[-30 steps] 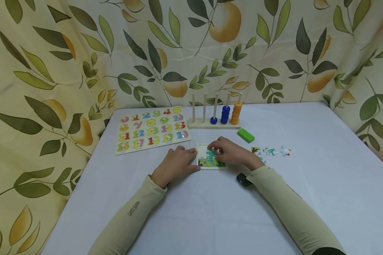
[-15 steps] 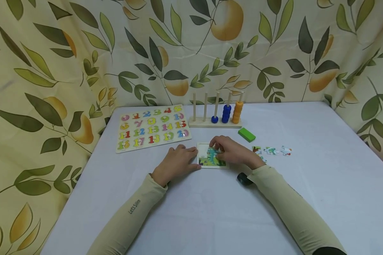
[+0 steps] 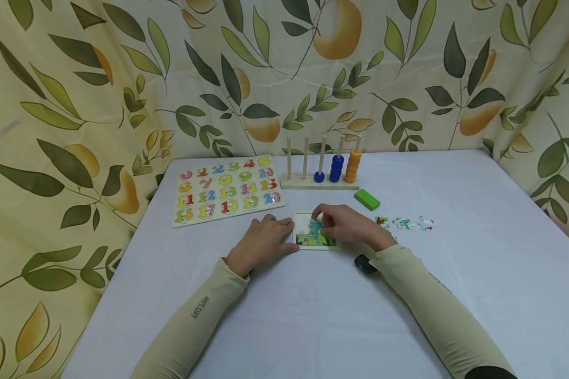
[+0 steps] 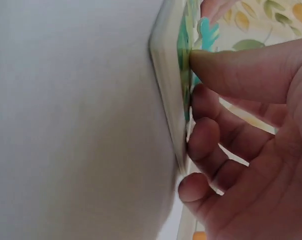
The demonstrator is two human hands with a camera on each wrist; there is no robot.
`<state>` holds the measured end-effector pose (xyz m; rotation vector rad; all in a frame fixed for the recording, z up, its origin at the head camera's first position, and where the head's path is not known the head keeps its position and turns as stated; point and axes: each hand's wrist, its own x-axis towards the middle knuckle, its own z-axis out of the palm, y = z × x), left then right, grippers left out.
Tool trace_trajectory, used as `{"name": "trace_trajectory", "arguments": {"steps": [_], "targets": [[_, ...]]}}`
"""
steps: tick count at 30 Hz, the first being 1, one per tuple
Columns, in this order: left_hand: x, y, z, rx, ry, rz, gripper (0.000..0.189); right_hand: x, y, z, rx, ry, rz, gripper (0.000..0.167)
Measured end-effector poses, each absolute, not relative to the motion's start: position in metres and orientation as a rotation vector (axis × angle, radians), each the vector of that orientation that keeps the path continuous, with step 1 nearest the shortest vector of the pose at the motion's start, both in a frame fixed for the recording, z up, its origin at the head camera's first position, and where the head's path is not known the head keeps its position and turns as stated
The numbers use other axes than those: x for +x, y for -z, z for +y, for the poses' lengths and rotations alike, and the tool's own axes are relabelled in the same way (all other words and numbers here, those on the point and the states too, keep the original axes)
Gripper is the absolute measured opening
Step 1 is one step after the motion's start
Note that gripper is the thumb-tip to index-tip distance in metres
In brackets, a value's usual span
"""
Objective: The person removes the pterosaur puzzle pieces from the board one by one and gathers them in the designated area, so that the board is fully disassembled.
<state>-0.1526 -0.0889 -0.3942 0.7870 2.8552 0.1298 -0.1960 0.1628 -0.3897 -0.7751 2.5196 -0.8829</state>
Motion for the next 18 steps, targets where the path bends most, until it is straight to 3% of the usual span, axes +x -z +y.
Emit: {"name": "trace_trajectory", "arguments": {"steps": [11, 18], "targets": [[-0.1521, 0.3931, -0.0897, 0.798, -0.143, 2.864, 0.070, -0.1938, 0.3801, 0.1611, -0.754, 0.865, 2.510, 0.034], [-0.1509, 0.3922, -0.0892, 0.795, -0.150, 2.867, 0.069, -0.1961, 0.3846, 0.1626, -0.722, 0.950, 2.530, 0.026]]}}
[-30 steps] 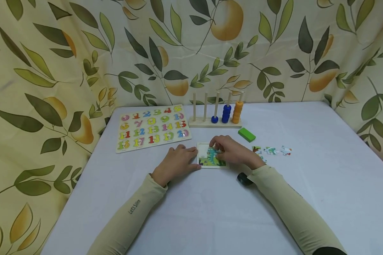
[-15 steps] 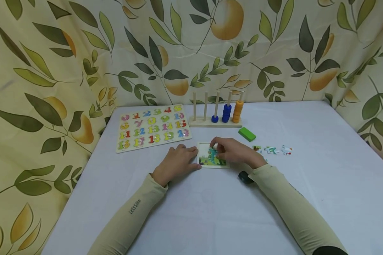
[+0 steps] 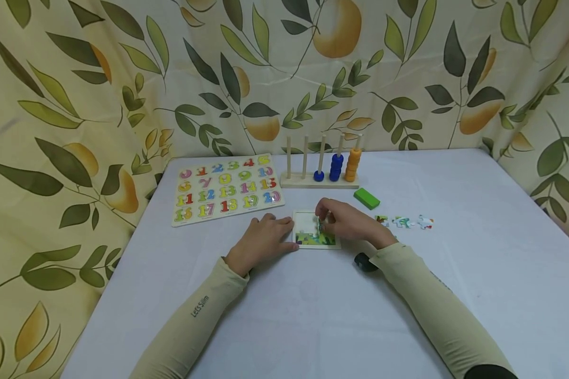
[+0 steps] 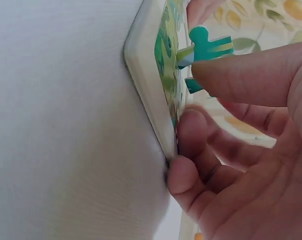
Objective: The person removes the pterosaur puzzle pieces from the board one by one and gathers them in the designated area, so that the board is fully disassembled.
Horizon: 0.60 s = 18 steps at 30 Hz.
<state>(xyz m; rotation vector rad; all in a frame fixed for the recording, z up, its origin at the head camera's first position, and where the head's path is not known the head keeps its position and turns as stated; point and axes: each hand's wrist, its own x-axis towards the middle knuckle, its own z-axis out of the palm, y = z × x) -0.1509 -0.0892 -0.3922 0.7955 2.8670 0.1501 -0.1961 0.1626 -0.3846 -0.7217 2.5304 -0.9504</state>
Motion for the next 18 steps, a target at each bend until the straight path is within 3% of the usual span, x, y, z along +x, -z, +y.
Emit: {"name": "trace_trajectory", "arguments": {"steps": [18], "targets": [[-0.1521, 0.3926, -0.0891, 0.786, -0.160, 2.849, 0.070, -0.1974, 0.3858, 0.1650, -0.711, 1.117, 2.537, 0.011]]}}
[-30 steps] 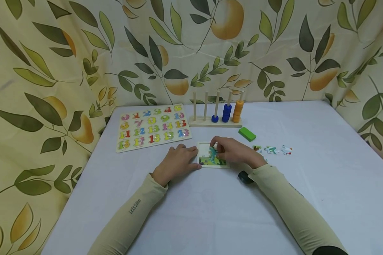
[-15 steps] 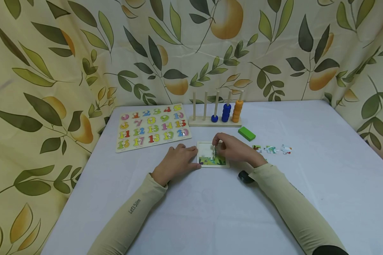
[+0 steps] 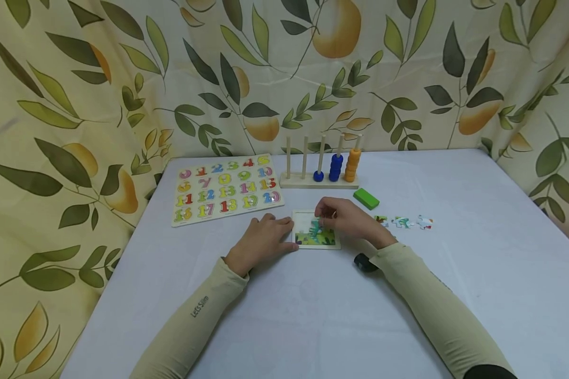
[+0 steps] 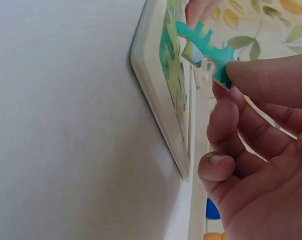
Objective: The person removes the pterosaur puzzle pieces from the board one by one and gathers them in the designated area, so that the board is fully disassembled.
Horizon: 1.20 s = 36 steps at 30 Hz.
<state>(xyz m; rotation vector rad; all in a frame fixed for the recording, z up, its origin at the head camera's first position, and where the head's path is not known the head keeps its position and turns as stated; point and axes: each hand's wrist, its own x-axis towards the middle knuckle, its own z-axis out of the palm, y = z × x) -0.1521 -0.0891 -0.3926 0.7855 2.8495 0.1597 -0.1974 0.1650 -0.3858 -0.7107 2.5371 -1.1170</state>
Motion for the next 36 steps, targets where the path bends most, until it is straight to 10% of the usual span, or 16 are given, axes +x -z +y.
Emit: {"name": "trace_trajectory", "arguments": {"steps": [36], "targets": [[-0.149, 0.391, -0.089, 0.773, -0.208, 2.841, 0.070, -0.189, 0.364, 0.187, -0.594, 1.190, 2.565, 0.015]]}}
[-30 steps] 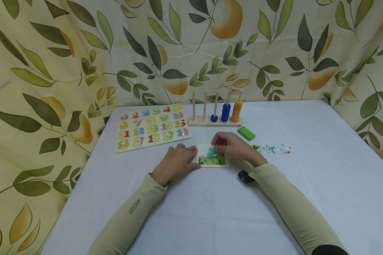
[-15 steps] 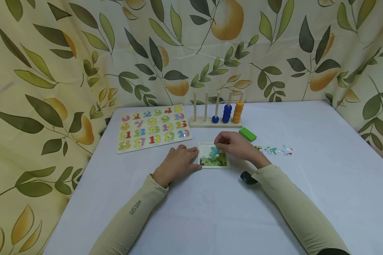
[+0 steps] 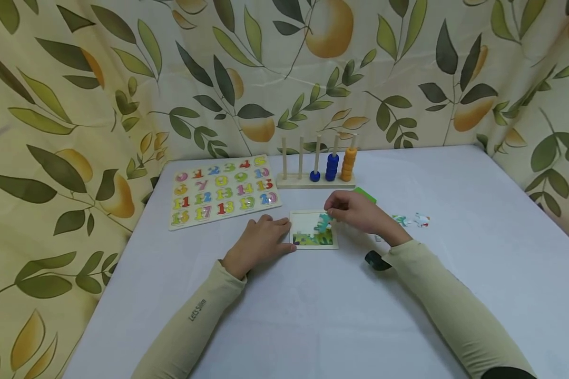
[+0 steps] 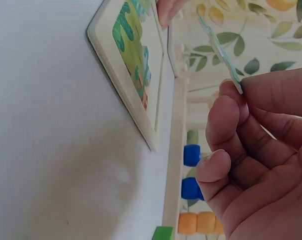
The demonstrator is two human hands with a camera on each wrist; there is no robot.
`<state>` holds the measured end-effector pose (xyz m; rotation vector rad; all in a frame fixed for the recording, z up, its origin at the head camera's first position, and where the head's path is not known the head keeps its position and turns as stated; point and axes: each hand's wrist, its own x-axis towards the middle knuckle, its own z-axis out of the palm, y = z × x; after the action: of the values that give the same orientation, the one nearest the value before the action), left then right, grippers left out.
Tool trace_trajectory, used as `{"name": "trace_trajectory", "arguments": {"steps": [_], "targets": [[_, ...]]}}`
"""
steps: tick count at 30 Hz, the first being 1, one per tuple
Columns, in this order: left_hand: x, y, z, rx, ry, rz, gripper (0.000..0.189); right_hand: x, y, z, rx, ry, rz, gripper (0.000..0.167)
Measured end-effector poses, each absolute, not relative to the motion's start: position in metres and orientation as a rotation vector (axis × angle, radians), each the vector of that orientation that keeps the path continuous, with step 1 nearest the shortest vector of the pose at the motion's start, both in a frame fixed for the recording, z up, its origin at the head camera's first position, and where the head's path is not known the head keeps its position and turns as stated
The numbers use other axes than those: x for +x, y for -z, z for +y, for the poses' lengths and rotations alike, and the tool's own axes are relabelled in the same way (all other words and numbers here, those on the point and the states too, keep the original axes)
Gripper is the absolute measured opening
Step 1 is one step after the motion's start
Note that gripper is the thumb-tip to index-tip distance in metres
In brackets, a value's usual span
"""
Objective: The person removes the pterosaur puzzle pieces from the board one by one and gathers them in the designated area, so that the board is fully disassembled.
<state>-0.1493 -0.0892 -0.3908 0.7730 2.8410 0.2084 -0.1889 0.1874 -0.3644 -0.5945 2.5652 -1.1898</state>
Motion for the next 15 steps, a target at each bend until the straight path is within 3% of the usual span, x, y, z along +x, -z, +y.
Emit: {"name": "trace_trajectory", "arguments": {"steps": [15], "targets": [[-0.149, 0.392, -0.089, 0.783, -0.213, 2.846, 0.069, -0.174, 0.361, 0.216, -0.519, 1.184, 2.629, 0.012]]}}
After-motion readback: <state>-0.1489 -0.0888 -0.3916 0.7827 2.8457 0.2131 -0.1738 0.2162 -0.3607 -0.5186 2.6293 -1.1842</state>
